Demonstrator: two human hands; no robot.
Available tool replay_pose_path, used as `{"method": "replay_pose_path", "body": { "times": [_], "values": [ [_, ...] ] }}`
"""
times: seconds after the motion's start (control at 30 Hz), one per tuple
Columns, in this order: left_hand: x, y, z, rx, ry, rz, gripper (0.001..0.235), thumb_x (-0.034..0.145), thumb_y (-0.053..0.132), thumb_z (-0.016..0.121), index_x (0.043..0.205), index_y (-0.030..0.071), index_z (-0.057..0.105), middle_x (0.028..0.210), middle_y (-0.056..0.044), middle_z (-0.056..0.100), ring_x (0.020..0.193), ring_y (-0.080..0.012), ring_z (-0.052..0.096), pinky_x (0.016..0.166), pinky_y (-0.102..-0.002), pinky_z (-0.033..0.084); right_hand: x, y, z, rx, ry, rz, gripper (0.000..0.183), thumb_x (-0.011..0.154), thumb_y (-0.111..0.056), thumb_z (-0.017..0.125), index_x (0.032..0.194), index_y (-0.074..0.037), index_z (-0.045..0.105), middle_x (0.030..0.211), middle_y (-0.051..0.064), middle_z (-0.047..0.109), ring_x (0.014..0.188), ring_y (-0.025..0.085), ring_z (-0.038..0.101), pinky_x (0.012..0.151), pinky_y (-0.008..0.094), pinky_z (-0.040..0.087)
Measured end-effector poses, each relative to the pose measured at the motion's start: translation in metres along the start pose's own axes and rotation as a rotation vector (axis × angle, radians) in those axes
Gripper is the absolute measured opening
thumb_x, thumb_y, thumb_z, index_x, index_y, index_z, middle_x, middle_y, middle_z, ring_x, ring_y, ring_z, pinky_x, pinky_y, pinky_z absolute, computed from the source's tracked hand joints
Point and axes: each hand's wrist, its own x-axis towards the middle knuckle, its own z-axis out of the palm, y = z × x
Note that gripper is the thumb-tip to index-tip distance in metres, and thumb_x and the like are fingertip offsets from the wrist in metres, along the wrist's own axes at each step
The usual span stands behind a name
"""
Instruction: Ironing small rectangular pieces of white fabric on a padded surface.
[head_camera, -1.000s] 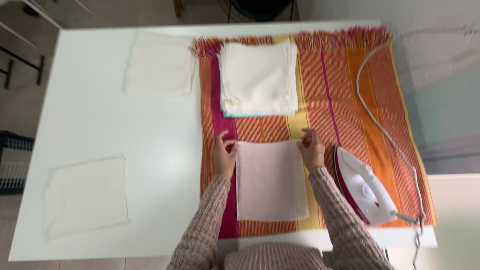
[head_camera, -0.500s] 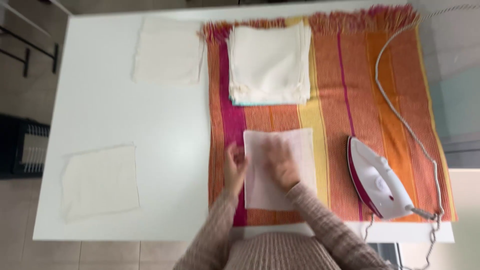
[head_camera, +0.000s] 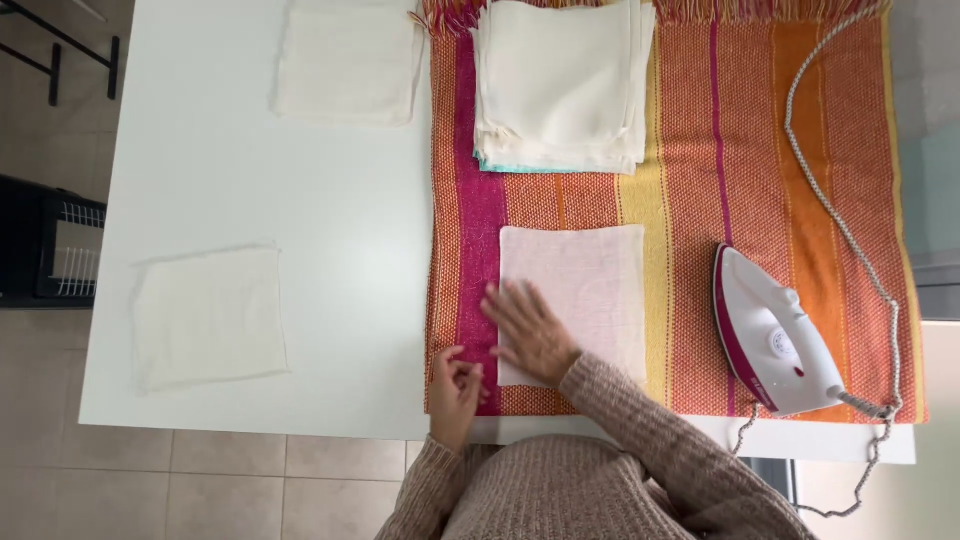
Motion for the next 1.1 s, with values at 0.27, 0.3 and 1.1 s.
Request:
{"method": "replay_pose_path", "body": {
  "times": [0.27, 0.3, 1.1],
  "values": [
    [0.007, 0.117, 0.011, 0.157, 0.246, 0.262, 0.044, 0.100, 0.026, 0.053, 0.137, 0.004, 0.046, 0.117, -0.011, 0.066, 0.101, -0.0220, 0.068, 0.088, -0.033, 0.058, 0.020, -0.060, -0.092, 0.554, -0.417, -0.037, 0.054, 0.094, -0.038, 0.044, 0.137, -0.005, 0.038, 0.131, 0.010, 0.036, 0.107, 0.024, 0.024, 0.090, 0.039, 0.024],
    [0.009, 0.121, 0.015, 0.231, 0.279, 0.312, 0.046, 0.103, 0.033, 0.049, 0.139, 0.005, 0.046, 0.126, -0.013, 0.063, 0.111, -0.0253, 0.065, 0.097, -0.038, 0.054, 0.037, -0.066, -0.118, 1.066, -0.477, 0.179, 0.024, 0.091, -0.004, 0.062, 0.115, 0.000, 0.060, 0.091, 0.010, 0.067, 0.057, 0.016, 0.055, 0.054, 0.027, 0.058],
    [0.043, 0.074, 0.050, 0.355, 0.133, 0.558, 0.059, 0.107, 0.033, 0.039, 0.156, 0.002, 0.032, 0.163, -0.025, 0.027, 0.150, -0.0405, 0.026, 0.122, -0.052, 0.024, -0.221, 0.167, -0.152, -0.495, 0.449, 0.482, 0.072, 0.093, -0.042, 0.073, 0.148, -0.001, 0.050, 0.142, 0.025, 0.063, 0.139, 0.047, 0.048, 0.113, 0.054, 0.039]
  ]
}}
